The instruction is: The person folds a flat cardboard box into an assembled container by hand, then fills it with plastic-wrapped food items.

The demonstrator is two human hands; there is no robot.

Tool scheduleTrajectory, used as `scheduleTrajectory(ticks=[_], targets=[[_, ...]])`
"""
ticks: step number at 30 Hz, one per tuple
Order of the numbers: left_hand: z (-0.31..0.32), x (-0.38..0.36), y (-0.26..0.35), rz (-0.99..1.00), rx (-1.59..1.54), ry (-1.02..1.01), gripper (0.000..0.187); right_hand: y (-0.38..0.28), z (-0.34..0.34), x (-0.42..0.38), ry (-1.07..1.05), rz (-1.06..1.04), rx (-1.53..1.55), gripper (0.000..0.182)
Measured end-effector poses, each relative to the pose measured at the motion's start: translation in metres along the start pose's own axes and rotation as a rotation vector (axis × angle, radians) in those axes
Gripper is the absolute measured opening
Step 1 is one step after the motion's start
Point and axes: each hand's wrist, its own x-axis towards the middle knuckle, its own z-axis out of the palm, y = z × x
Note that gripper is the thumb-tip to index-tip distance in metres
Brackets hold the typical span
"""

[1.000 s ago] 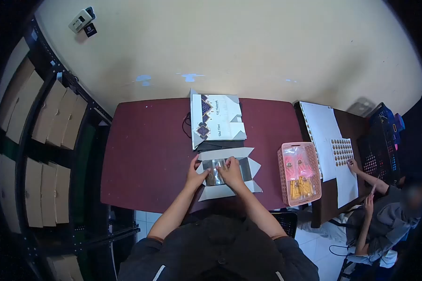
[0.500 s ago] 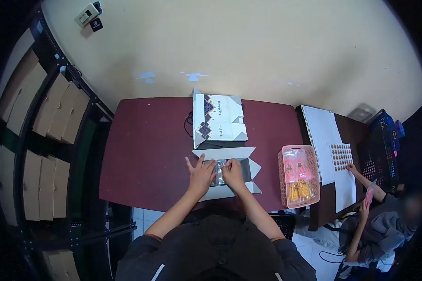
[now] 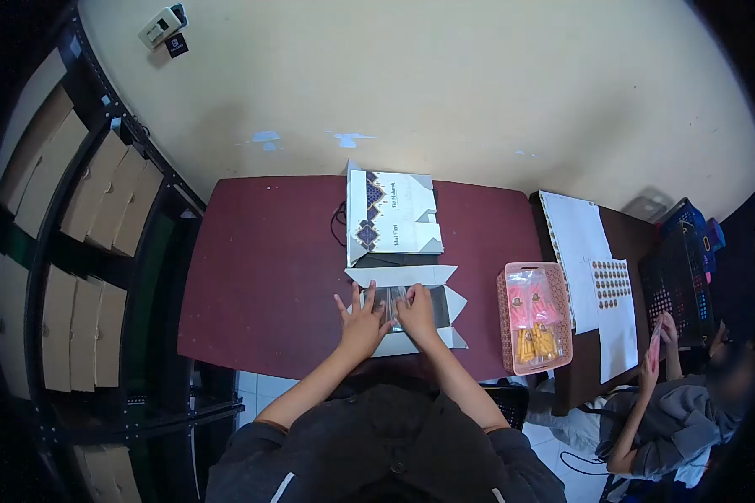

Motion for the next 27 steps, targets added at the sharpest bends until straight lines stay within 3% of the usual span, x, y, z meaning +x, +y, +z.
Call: scheduleTrajectory(ticks=[9,14,18,27], targets=[[-0.003,-0.003,0.002,-0.067,-0.114,0.073,0.038,0.000,0.005,-0.001,0.008,-0.074,-0.022,0.026],[-0.021,0.002,0.001,-0.157,-0.003,0.079,0.031,-0.018,0.006,-0.008,-0.080,-0.047,-0.063,0.024],[-0.024,0.001,-0.002,-0.185,-0.040,0.217,0.025,-0.021,0.011,-0.008,-0.058,0.000,-0.116,0.024],[-0.010,0.005,-0.009,-0.232,-0.078,0.163,0.024,-0.023,0.007,-0.006,-0.043,0.049,-0.022,0.025]])
